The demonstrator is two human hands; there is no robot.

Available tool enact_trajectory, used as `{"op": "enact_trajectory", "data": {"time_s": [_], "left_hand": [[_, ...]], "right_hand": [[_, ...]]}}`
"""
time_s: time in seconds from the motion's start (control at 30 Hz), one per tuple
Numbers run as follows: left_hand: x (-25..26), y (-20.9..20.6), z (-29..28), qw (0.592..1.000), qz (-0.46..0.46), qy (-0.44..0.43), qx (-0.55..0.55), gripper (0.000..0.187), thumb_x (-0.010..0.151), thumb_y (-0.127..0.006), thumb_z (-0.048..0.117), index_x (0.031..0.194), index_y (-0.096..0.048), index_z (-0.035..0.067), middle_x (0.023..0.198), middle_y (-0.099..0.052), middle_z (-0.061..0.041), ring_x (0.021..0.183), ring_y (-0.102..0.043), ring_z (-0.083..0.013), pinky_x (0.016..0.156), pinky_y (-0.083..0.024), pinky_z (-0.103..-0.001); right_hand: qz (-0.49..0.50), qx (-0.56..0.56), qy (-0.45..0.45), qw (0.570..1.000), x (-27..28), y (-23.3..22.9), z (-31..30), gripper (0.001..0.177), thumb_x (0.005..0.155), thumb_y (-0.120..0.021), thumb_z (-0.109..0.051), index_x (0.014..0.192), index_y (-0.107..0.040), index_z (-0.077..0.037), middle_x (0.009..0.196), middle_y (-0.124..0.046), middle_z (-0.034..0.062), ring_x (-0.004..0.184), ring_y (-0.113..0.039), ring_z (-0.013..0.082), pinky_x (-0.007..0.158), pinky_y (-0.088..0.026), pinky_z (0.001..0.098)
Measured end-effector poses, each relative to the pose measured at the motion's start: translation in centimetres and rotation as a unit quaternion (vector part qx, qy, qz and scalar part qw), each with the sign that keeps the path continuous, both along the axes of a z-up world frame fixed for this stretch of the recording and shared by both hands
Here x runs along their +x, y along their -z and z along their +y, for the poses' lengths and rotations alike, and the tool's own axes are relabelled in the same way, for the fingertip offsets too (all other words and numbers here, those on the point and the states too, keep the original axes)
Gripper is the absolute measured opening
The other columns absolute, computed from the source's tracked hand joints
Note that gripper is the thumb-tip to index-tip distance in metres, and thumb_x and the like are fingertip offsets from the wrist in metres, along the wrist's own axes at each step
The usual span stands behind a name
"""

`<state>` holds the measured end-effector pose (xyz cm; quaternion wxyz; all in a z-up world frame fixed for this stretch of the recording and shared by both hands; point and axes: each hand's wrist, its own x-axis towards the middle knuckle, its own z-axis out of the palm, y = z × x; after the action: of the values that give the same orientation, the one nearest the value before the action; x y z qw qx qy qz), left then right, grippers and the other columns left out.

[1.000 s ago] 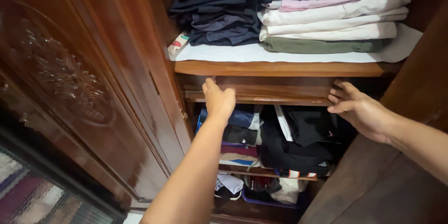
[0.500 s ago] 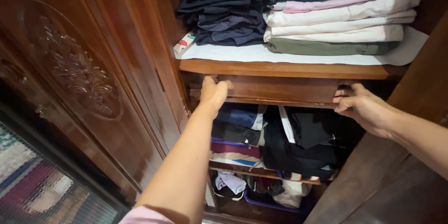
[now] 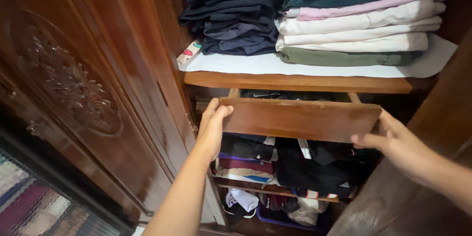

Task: The person opens and closes multiple storage units in a bedroom, including a white door, a glass-fronted cabinet, a wooden wardrobe, and a small plastic drawer unit. They open and close doors and drawers without removing or rearranging items.

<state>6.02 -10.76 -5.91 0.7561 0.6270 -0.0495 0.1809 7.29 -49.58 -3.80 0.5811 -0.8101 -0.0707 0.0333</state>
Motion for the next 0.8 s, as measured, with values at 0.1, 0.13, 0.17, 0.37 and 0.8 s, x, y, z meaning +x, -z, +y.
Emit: {"op": "enact_trajectory", "data": {"time_s": [0.1, 0.13, 0.17, 0.37, 0.8], "left_hand": [[-0.8, 0.1, -0.4, 1.0, -0.016, 0.002, -0.009, 0.025, 0.091, -0.067, 0.025, 0.106, -0.061, 0.006, 0.103, -0.064, -0.004, 0.1, -0.058, -0.0139, 0.094, -0.044, -0.029], [-1.0, 0.0, -0.5, 1.0, -0.02, -0.003, -0.002, 0.026, 0.093, -0.069, 0.026, 0.107, -0.06, 0.006, 0.102, -0.063, -0.004, 0.099, -0.058, -0.0138, 0.094, -0.044, -0.029], [-1.3, 0.1, -0.5, 1.0, -0.024, -0.007, 0.009, 0.026, 0.093, -0.069, 0.027, 0.107, -0.061, 0.007, 0.102, -0.065, -0.003, 0.097, -0.058, -0.0128, 0.092, -0.045, -0.028], [-3.4, 0.8, -1.2, 0.999, -0.043, -0.024, 0.017, 0.026, 0.094, -0.072, 0.027, 0.109, -0.061, 0.008, 0.1, -0.066, -0.001, 0.091, -0.057, -0.0103, 0.084, -0.047, -0.026], [-10.6, 0.9, -1.2, 0.998, -0.046, 0.029, -0.01, 0.025, 0.094, -0.072, 0.022, 0.11, -0.06, 0.006, 0.107, -0.071, -0.003, 0.102, -0.065, -0.0108, 0.094, -0.05, -0.028]], "right_hand": [[-0.036, 0.016, 0.057, 0.998, -1.8, -0.2, 1.3, 0.051, 0.088, -0.067, -0.02, 0.137, -0.057, -0.011, 0.12, -0.07, 0.0083, 0.106, -0.065, 0.0199, 0.087, -0.055, 0.0392], [-0.046, 0.039, 0.067, 0.996, -2.4, -0.2, 1.6, 0.049, 0.088, -0.066, -0.021, 0.136, -0.059, -0.01, 0.118, -0.072, 0.0069, 0.102, -0.065, 0.0198, 0.084, -0.055, 0.0384], [-0.057, 0.047, 0.089, 0.993, -2.9, -0.1, 2.0, 0.046, 0.09, -0.066, -0.021, 0.134, -0.061, -0.009, 0.117, -0.072, 0.0073, 0.101, -0.065, 0.0194, 0.084, -0.054, 0.0377], [-0.075, 0.083, 0.193, 0.975, -5.5, 1.0, 2.9, 0.034, 0.098, -0.066, -0.023, 0.123, -0.064, 0.0, 0.108, -0.069, 0.0109, 0.096, -0.064, 0.0203, 0.081, -0.052, 0.0374], [-0.142, 0.129, 0.203, 0.96, -9.6, 5.9, 0.0, 0.026, 0.101, -0.063, -0.014, 0.125, -0.064, -0.003, 0.104, -0.07, 0.0095, 0.093, -0.066, 0.0181, 0.078, -0.052, 0.0333]]}}
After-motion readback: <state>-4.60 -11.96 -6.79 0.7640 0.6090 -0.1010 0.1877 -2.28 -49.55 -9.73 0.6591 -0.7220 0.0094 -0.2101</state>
